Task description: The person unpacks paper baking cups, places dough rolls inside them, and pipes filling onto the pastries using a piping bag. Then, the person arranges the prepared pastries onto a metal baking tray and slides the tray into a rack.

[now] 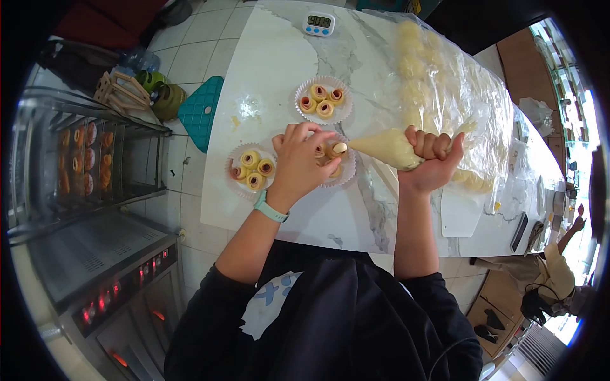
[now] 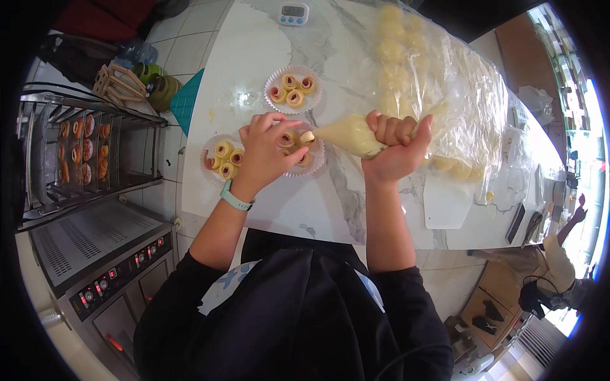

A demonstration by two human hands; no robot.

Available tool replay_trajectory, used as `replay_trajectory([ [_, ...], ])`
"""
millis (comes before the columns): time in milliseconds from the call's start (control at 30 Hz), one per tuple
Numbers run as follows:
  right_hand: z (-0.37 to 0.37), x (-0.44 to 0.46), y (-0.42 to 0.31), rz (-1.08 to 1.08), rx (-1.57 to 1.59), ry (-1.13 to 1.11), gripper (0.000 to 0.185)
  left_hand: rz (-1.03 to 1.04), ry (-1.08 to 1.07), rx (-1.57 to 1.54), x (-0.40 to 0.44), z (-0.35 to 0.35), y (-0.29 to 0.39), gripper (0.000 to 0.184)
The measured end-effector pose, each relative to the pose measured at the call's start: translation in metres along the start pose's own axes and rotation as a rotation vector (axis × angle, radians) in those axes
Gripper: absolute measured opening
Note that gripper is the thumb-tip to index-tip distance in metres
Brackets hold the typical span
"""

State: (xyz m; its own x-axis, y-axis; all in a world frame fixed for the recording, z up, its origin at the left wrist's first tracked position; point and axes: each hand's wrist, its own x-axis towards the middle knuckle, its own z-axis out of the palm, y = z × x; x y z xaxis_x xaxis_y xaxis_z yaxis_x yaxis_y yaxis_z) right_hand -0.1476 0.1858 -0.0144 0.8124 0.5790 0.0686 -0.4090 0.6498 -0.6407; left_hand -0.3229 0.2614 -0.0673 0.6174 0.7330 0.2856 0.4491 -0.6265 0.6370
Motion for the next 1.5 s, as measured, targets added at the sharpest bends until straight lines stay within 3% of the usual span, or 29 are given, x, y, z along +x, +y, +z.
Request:
replay_trajectory([
  [67,0.011,-0.002,0.0,0.044,0.032,0.033,0.052,-0.032,0.019,-0.006,-0.004,-0.015,-0.002,0.039],
  [267,0.033,-0.007,0.039,0.103,-0.084,-0.194,0.055,-0.119,-0.06,0.123,-0.011,-0.023,-0.015,0.036],
  [333,0.038,0.001,0.05,0.177,-0.227,-0.107,0.057,-0.127,-0.067,0.127,-0.01,-0.022,-0.015,0.036],
  [800,0.041,0.024,0.057,0.306,-0.372,-0.035,0.056,-0.051,-0.099,0.022,-0.002,-0.02,-0.004,0.046],
  [1000,0.036,0.012,0.059,0.179,-0.402,-0.238,0.052,-0.084,-0.026,0.073,-0.006,-0.02,-0.005,0.046],
  [1100,0.047,0.002,0.035,0.01,-0.201,-0.341,0.05,-0.116,0.0,-0.001,-0.003,-0.025,0.005,0.043],
  [1167,0.06,-0.008,0.017,0.032,-0.228,-0.492,0.039,0.009,0.174,-0.293,0.004,-0.035,0.025,0.041],
  [1233,0.077,-0.023,-0.001,0.036,-0.241,-0.565,0.037,0.07,0.117,-0.272,0.008,-0.042,0.033,0.041],
  [1267,0.09,-0.035,-0.006,-0.11,-0.457,-0.612,0.035,0.129,0.064,-0.251,0.009,-0.043,0.036,0.04],
  [1300,0.096,-0.041,-0.009,-0.258,-0.673,-0.652,0.034,0.205,0.178,-0.285,0.012,-0.042,0.037,0.04],
  [1333,0.09,-0.039,-0.012,-0.263,-0.676,-0.646,0.034,0.211,0.173,-0.288,0.013,-0.042,0.04,0.04],
  [1400,0.062,-0.03,-0.017,0.293,-0.366,-0.389,0.037,0.238,0.062,-0.201,0.016,-0.045,0.046,0.042],
  [1433,0.052,-0.027,-0.017,0.403,-0.209,-0.177,0.038,0.243,0.059,-0.202,0.017,-0.046,0.046,0.042],
  [1467,0.039,-0.022,-0.015,0.403,-0.209,-0.174,0.038,0.207,0.025,-0.157,0.016,-0.049,0.046,0.041],
  [1500,0.024,-0.016,-0.013,0.411,-0.061,-0.023,0.04,0.17,-0.008,-0.111,0.014,-0.051,0.044,0.039],
])
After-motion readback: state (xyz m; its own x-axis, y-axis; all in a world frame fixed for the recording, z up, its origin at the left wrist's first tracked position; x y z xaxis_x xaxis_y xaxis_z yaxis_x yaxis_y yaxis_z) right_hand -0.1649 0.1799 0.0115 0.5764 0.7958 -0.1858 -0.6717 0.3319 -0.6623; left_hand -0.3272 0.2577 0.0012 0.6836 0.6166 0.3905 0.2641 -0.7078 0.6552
